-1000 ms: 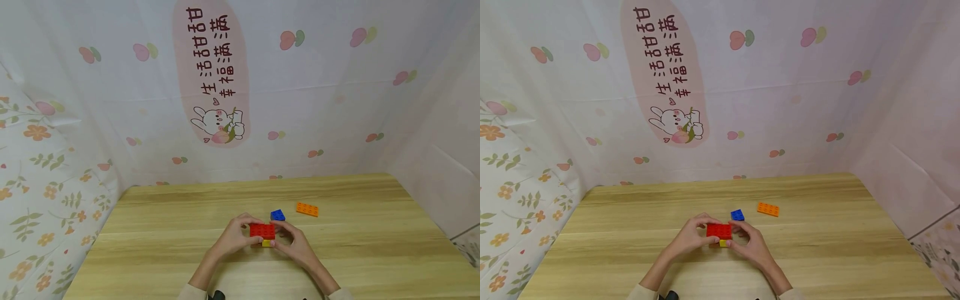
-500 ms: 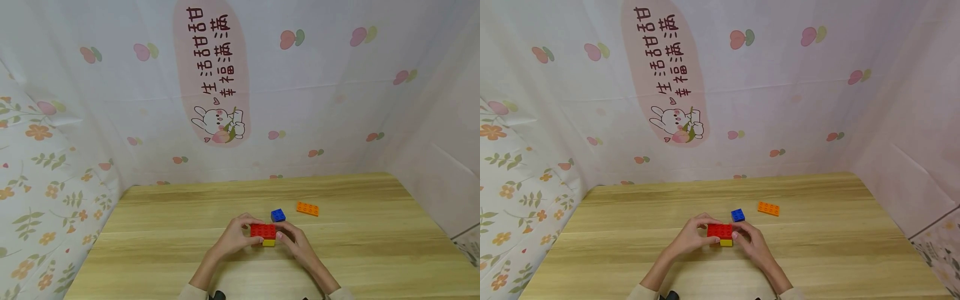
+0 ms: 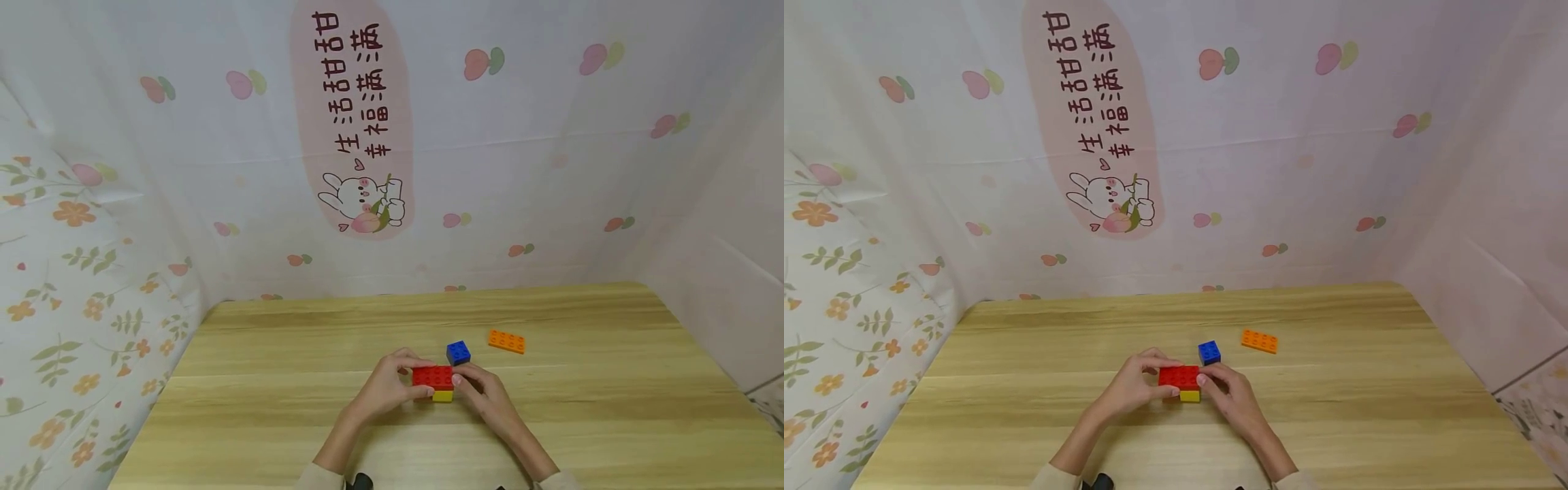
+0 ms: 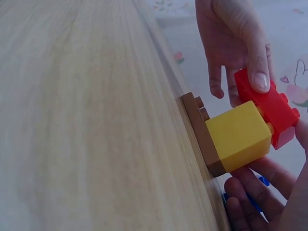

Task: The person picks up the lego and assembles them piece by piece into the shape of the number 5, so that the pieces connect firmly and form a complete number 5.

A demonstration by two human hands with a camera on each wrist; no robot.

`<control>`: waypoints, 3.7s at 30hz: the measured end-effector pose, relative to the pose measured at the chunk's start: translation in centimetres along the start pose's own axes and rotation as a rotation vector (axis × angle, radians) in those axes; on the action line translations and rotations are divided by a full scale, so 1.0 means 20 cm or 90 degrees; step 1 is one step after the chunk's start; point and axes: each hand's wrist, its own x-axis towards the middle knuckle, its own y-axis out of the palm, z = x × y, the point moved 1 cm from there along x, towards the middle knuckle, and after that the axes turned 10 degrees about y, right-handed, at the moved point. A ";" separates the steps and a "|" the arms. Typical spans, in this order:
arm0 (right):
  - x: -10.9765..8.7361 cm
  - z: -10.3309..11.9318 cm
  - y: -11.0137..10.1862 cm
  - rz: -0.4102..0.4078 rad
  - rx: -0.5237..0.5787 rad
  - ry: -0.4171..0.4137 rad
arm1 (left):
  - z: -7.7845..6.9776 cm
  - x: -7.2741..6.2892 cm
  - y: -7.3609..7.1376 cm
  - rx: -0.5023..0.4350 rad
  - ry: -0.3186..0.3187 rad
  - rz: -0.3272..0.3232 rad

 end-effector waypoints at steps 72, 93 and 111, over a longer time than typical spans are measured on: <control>0.01 -0.01 -0.02 0.034 0.071 -0.044 | -0.07 0.02 0.05 0.064 0.041 0.004; 0.01 0.02 0.00 0.017 0.037 0.011 | -0.05 0.00 0.01 0.072 0.036 0.011; -0.02 0.14 -0.02 0.033 0.030 -0.005 | -0.05 -0.01 0.02 0.081 0.055 -0.003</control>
